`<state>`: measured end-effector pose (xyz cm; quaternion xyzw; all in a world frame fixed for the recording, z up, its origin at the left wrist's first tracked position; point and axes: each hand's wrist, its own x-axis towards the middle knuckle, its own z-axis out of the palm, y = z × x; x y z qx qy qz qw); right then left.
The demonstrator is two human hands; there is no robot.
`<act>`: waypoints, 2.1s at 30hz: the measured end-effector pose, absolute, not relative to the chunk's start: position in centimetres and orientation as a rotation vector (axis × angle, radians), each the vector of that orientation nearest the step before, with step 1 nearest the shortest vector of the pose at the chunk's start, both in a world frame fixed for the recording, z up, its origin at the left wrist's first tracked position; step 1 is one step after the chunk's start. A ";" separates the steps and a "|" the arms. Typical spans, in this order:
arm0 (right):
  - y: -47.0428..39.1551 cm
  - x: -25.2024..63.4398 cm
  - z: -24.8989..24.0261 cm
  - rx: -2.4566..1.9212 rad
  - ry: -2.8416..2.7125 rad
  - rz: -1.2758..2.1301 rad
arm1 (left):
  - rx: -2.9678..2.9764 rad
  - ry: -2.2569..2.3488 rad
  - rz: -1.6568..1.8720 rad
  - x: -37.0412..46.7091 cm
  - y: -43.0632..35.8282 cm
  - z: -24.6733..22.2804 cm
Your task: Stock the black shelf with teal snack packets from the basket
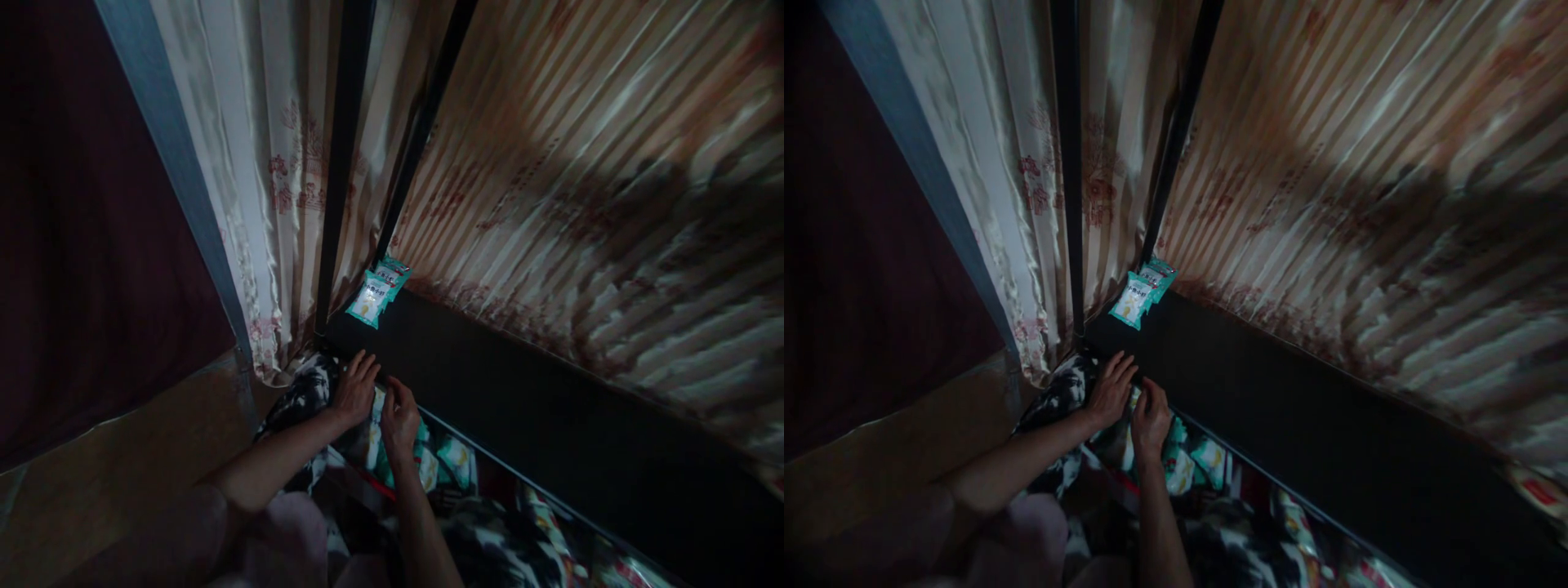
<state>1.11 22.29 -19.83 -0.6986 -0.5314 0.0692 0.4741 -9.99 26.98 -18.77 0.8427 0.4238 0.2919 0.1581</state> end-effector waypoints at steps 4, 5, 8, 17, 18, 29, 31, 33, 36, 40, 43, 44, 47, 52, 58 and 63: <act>19.2 1.7 -23.1 -1.791 -1.316 0.162 | 2.396 1.156 0.706 -10.3 23.2 -19.8; 18.4 1.9 -23.9 -1.815 -1.318 0.163 | 2.381 1.157 0.674 -10.3 22.4 -20.3; 16.4 2.1 -25.8 -1.865 -1.340 0.217 | 2.313 1.254 0.544 -10.3 20.8 -21.8; 13.5 0.3 -27.1 -1.931 -1.474 0.359 | 2.224 1.433 0.318 -10.2 20.9 -24.0; 13.4 0.3 -26.9 -1.949 -1.480 0.364 | 2.232 1.428 0.325 -10.2 20.8 -24.0; 12.5 -0.2 -25.7 -1.991 -1.540 0.460 | 2.370 1.370 0.232 -11.1 19.9 -22.3; 12.2 -0.2 -25.5 -1.988 -1.566 0.483 | 2.383 1.365 0.246 -11.3 19.8 -22.5; 11.7 -0.3 -25.4 -1.974 -1.642 0.490 | 2.384 1.359 0.264 -11.4 19.7 -22.7; 10.8 -0.5 -25.3 -2.001 -1.813 0.422 | 2.384 1.344 0.286 -11.6 19.8 -23.0; 10.1 -1.3 -25.2 -2.103 -2.018 0.192 | 2.392 1.320 0.304 -11.9 20.1 -23.0; 10.3 -1.8 -24.9 -2.207 -2.045 0.077 | 2.404 1.314 0.320 -12.1 20.2 -22.9; 10.5 -1.8 -24.7 -2.220 -2.051 0.081 | 2.409 1.310 0.324 -12.1 20.2 -22.9; 10.5 -2.0 -24.2 -2.200 -2.105 0.167 | 2.429 1.293 0.338 -12.3 20.0 -22.8; 9.6 -3.4 -23.3 -2.154 -2.217 0.344 | 2.418 1.365 0.278 -13.0 19.6 -22.5; 9.5 -4.3 -23.5 -2.148 -2.190 0.541 | 2.441 1.323 0.246 -13.9 19.5 -22.2; 9.8 -3.7 -23.4 -2.062 -2.113 0.663 | 2.233 1.357 0.326 -13.1 20.6 -22.1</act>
